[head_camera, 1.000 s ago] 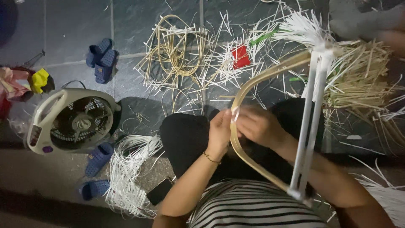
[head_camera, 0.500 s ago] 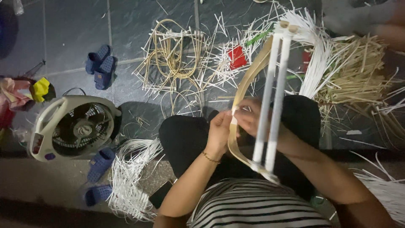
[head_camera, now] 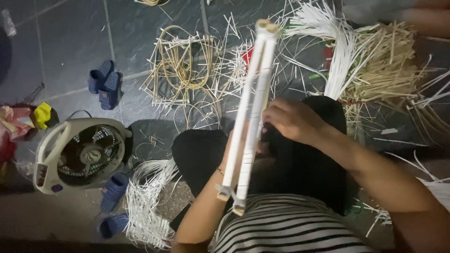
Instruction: The recorder is assembling a curved bamboo frame using white plastic strips for binding.
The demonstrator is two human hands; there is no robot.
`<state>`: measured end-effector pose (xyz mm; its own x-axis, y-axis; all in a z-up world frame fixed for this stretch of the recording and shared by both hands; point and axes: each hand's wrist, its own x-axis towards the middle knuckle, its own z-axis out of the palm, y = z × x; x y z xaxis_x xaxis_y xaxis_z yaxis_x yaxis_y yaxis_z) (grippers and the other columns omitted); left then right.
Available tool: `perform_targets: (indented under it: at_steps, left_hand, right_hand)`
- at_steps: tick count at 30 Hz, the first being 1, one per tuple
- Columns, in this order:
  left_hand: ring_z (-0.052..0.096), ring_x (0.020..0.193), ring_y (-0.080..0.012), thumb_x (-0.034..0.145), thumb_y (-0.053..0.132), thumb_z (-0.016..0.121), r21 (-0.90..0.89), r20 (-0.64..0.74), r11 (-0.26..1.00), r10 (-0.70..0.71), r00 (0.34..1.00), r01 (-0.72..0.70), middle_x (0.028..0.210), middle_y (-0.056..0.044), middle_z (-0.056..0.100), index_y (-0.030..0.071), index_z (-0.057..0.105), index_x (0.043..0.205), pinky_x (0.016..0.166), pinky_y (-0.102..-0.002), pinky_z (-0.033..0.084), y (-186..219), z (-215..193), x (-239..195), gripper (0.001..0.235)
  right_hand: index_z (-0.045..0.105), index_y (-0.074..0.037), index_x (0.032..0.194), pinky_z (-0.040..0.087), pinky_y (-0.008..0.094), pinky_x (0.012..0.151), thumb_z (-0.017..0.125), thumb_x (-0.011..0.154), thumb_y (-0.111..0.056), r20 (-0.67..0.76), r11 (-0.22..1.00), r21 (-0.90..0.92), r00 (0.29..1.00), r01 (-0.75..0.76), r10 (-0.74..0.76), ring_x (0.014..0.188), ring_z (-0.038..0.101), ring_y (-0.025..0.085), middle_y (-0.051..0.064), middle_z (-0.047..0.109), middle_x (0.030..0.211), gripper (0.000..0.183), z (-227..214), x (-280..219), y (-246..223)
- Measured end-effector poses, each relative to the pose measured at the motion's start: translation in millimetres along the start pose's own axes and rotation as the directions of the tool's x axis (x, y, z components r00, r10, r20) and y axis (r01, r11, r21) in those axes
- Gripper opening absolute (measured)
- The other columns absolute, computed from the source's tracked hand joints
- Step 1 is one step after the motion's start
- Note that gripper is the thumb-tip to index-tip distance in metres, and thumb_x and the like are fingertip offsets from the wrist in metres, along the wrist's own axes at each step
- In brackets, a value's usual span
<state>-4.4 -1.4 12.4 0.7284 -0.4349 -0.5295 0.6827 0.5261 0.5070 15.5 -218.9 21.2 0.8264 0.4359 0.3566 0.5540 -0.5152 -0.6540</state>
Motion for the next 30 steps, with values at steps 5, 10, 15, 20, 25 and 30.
perform_targets:
  at_steps: [5, 10, 15, 20, 25, 30]
  left_hand:
    - [0.06, 0.053, -0.0116, 0.099, 0.039, 0.058, 0.416, -0.061, 0.909, 0.066, 0.996, -0.035, 0.089, -0.009, 0.072, 0.0, 0.061, 0.123, 0.041, -0.023, 0.05, -1, -7, 0, 0.046]
    - [0.06, 0.052, -0.0087, 0.105, 0.05, 0.053, 0.534, -0.119, 0.835, -0.083, 0.989, 0.134, 0.084, -0.006, 0.069, -0.003, 0.067, 0.111, 0.041, -0.022, 0.05, -4, 6, -2, 0.055]
    - [0.064, 0.063, -0.0089, 0.097, 0.035, 0.063, 0.427, -0.18, 0.889, -0.094, 0.979, 0.164, 0.085, -0.004, 0.069, 0.005, 0.071, 0.114, 0.052, -0.027, 0.054, -16, 42, -11, 0.035]
    - [0.062, 0.066, -0.0112, 0.1, 0.032, 0.063, 0.543, 0.004, 0.819, -0.228, 0.974, 0.189, 0.087, -0.003, 0.069, 0.004, 0.07, 0.11, 0.053, -0.026, 0.05, -69, 34, -2, 0.03]
    - [0.059, 0.06, -0.0085, 0.104, 0.03, 0.059, 0.704, 0.007, 0.644, -0.43, 0.903, 0.301, 0.088, -0.002, 0.066, 0.007, 0.071, 0.118, 0.052, -0.024, 0.049, -75, 50, 3, 0.03]
    - [0.055, 0.046, -0.0095, 0.1, 0.033, 0.054, 0.858, -0.086, 0.477, -0.232, 0.969, 0.19, 0.078, -0.002, 0.065, 0.017, 0.061, 0.128, 0.039, -0.026, 0.045, -68, 68, 7, 0.033]
  right_hand:
    - [0.069, -0.004, 0.107, 0.057, 0.034, 0.072, 0.074, 0.097, -0.022, -0.099, 0.781, 0.069, 0.775, -0.62, 0.624, 0.083, 0.068, 0.022, 0.014, 0.068, 0.099, 0.022, -9, -21, 18]
    - [0.074, -0.009, 0.109, 0.054, 0.04, 0.064, 0.072, 0.096, -0.022, 0.126, 0.756, 0.163, 0.774, -0.633, 0.621, 0.066, 0.069, 0.026, 0.014, 0.071, 0.084, 0.019, -5, -24, -8]
    - [0.072, -0.004, 0.1, 0.054, 0.041, 0.069, 0.075, 0.092, -0.017, -0.237, 0.966, 0.13, 0.939, -0.224, 0.25, 0.083, 0.068, 0.033, 0.014, 0.07, 0.094, 0.015, 0, -70, 14]
    - [0.071, -0.008, 0.08, 0.053, 0.046, 0.07, 0.08, 0.093, -0.027, -0.182, 0.93, -0.182, 0.94, -0.321, 0.289, 0.076, 0.068, 0.033, 0.011, 0.068, 0.079, 0.026, 11, -154, 44]
    - [0.065, -0.017, 0.124, 0.052, 0.041, 0.111, 0.069, 0.101, -0.033, -0.353, 0.24, 0.933, 0.802, 0.267, 0.482, 0.122, 0.065, 0.024, 0.011, 0.066, 0.125, 0.028, 26, -282, 55]
    - [0.049, -0.011, 0.144, 0.058, 0.044, 0.094, 0.059, 0.099, -0.035, 0.189, -0.023, 0.194, 0.014, -0.981, 0.982, 0.107, 0.073, 0.036, 0.023, 0.071, 0.123, 0.052, 23, -354, -37]
